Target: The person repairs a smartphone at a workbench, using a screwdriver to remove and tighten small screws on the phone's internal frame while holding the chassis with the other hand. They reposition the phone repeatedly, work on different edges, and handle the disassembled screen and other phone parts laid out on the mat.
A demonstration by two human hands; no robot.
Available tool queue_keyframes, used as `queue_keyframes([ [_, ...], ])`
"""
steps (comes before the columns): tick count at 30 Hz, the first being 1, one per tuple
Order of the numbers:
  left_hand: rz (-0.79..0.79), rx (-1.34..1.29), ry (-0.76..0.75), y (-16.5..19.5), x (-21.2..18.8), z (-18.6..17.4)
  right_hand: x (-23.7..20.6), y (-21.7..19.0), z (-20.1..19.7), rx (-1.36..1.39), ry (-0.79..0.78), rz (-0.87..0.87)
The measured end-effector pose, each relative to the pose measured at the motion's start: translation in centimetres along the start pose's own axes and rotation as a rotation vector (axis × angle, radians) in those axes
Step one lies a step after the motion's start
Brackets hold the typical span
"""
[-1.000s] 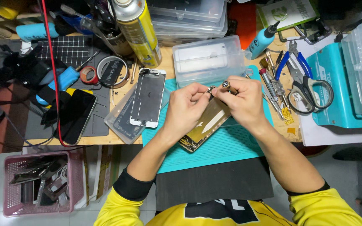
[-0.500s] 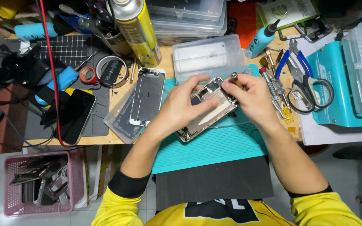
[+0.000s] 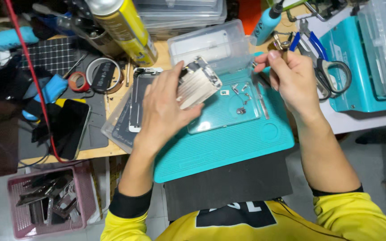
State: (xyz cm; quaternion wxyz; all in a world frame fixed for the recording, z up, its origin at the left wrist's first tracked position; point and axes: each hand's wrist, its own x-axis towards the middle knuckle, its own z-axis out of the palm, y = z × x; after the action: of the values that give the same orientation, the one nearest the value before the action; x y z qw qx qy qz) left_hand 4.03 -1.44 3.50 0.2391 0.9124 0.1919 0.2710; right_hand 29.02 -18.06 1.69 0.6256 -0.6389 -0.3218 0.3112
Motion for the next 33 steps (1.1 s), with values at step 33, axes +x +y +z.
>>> queue_keyframes([
  [33,-0.179,-0.048,0.0,-0.1,-2.3,-1.1,-1.5,0.1,-1.5,-0.082,-0.035,-0.181],
])
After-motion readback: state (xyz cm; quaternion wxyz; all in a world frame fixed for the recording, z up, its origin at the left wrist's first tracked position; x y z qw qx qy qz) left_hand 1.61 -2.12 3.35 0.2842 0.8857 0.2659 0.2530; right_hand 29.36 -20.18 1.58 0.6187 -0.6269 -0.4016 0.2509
